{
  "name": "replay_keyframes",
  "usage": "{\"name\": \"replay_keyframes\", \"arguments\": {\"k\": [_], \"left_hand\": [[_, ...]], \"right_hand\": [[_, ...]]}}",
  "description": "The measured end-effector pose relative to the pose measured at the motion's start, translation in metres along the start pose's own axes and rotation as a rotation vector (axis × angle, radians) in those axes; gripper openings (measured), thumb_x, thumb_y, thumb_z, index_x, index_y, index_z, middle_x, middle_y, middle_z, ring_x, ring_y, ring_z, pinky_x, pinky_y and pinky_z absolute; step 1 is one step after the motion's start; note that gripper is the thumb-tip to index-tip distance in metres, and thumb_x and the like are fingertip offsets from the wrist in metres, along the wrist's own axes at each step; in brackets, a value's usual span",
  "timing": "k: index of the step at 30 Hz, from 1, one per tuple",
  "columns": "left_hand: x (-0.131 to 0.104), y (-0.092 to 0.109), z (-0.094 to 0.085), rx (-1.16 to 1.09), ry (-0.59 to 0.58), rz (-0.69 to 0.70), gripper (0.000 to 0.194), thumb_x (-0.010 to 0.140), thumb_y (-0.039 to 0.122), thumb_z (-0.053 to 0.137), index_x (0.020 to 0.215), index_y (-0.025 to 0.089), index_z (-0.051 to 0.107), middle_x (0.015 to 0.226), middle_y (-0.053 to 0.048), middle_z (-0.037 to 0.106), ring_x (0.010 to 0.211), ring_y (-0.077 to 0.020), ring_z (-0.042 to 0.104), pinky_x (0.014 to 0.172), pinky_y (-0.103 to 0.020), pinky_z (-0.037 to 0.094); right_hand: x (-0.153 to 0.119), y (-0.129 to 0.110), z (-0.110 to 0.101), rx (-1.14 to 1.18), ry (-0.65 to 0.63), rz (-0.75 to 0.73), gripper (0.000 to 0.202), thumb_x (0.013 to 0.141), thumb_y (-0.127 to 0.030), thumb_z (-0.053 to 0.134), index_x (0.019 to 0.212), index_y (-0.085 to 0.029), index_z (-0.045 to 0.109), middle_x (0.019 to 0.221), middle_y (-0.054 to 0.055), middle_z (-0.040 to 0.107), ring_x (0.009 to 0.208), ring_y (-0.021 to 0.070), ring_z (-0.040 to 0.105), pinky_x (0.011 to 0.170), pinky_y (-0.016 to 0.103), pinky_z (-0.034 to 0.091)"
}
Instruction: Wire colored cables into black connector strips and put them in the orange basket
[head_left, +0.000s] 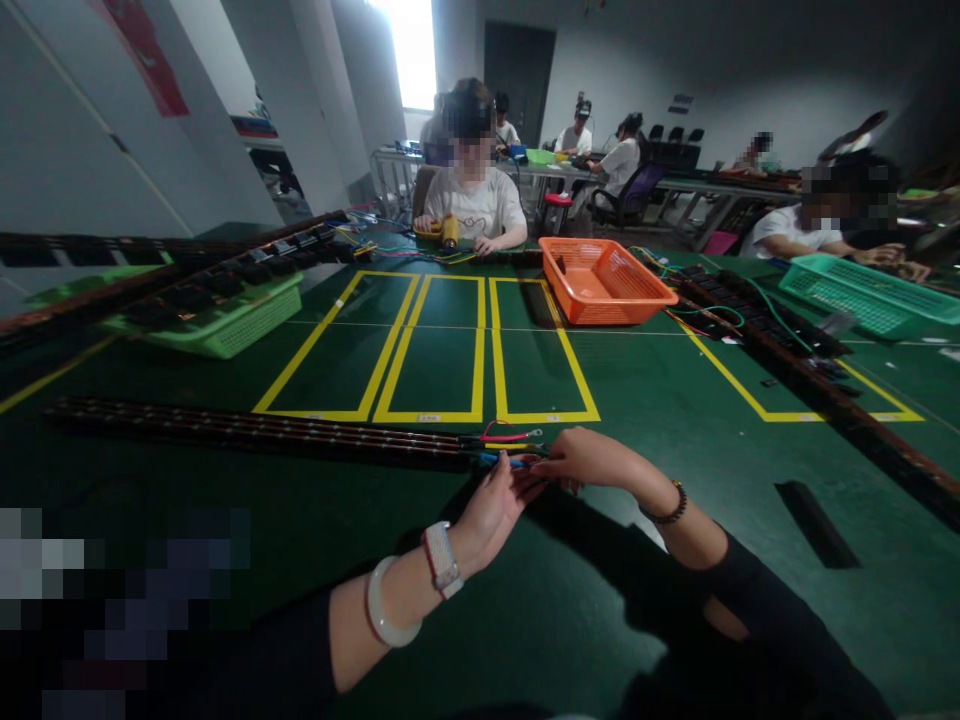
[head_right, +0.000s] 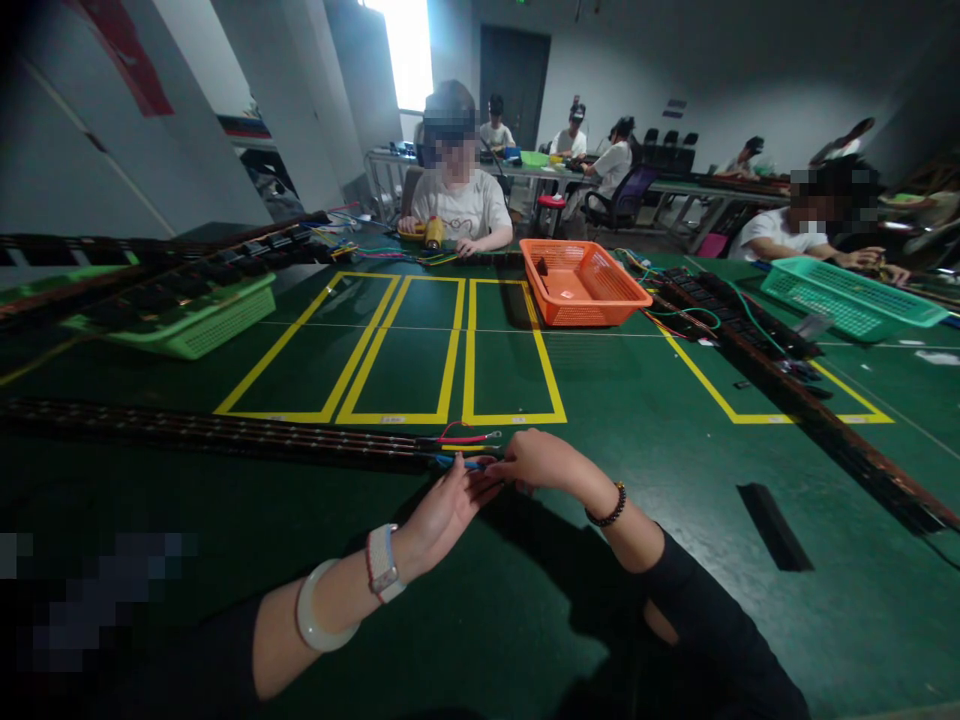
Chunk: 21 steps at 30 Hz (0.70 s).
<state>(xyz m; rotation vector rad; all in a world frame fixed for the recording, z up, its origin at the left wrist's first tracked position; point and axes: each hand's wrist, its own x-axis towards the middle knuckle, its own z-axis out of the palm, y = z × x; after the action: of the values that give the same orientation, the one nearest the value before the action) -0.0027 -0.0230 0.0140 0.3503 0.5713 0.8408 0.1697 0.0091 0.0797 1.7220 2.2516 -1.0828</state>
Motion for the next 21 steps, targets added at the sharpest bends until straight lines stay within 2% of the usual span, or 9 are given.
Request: {"name": "replay_keyframes", "arguments": {"k": [3,6,10,12,16,19,21], "left_hand": [[-0.001,0.002,0.002,0.007,0.009,-0.013,0.036,0.093,0.041,0.045,0.108,0.012,0.062,0.117,-0.015,0.061,0.11,-0.0209,0.058,0.105,-0.04,0.038],[-0.002,0.003,0.003,0.025,0.008,-0.024,0.036,0.093,0.041,0.046,0.108,0.012,0.062,0.117,-0.015,0.061,0.109,-0.021,0.058,0.104,-0.04,0.038],[-0.005,0.001,0.004,0.135,-0.112,-0.084,0.033,0.093,0.037,0.049,0.109,0.011,0.06,0.117,-0.017,0.061,0.107,-0.0215,0.059,0.101,-0.04,0.04],[-0.007,0.001,0.005,0.197,-0.131,-0.124,0.031,0.093,0.036,0.049,0.112,0.013,0.058,0.117,-0.016,0.061,0.104,-0.0215,0.061,0.099,-0.041,0.042],[-0.006,-0.001,0.003,0.233,-0.122,-0.156,0.029,0.093,0.032,0.049,0.113,0.011,0.055,0.112,-0.018,0.063,0.1,-0.023,0.064,0.098,-0.045,0.043],[-0.005,-0.001,0.002,0.271,-0.139,-0.169,0.027,0.092,0.028,0.05,0.109,0.007,0.055,0.111,-0.021,0.063,0.101,-0.0245,0.064,0.099,-0.046,0.043],[-0.004,-0.002,0.002,0.323,-0.153,-0.184,0.026,0.093,0.026,0.049,0.108,0.005,0.055,0.112,-0.023,0.063,0.101,-0.025,0.064,0.099,-0.046,0.042]], "right_hand": [[0.003,0.005,0.001,0.114,-0.048,-0.008,0.043,0.091,-0.047,0.047,0.073,-0.012,0.066,0.063,0.006,0.064,0.05,0.0105,0.056,0.049,0.021,0.041],[0.004,0.005,0.003,0.107,-0.026,-0.01,0.039,0.091,-0.041,0.047,0.072,-0.012,0.065,0.061,0.005,0.064,0.049,0.0099,0.056,0.049,0.02,0.041],[0.006,-0.001,0.009,-0.09,0.14,0.023,0.035,0.089,-0.036,0.052,0.066,-0.013,0.064,0.057,0.004,0.061,0.047,0.0088,0.051,0.047,0.02,0.035],[0.006,-0.004,0.01,-0.203,0.221,0.059,0.036,0.088,-0.037,0.055,0.063,-0.013,0.064,0.056,0.004,0.059,0.046,0.0089,0.048,0.047,0.022,0.032],[0.0,-0.002,-0.001,-0.248,0.237,0.136,0.048,0.089,-0.051,0.051,0.062,-0.014,0.064,0.053,0.005,0.056,0.045,0.0103,0.045,0.048,0.025,0.03],[-0.002,0.005,-0.011,-0.237,0.396,0.118,0.046,0.087,-0.056,0.05,0.076,-0.014,0.068,0.066,0.006,0.062,0.057,0.0136,0.053,0.052,0.026,0.033],[0.002,0.008,-0.011,-0.2,0.518,0.006,0.041,0.086,-0.054,0.055,0.092,-0.015,0.069,0.084,0.008,0.065,0.072,0.0159,0.058,0.06,0.026,0.039]]}}
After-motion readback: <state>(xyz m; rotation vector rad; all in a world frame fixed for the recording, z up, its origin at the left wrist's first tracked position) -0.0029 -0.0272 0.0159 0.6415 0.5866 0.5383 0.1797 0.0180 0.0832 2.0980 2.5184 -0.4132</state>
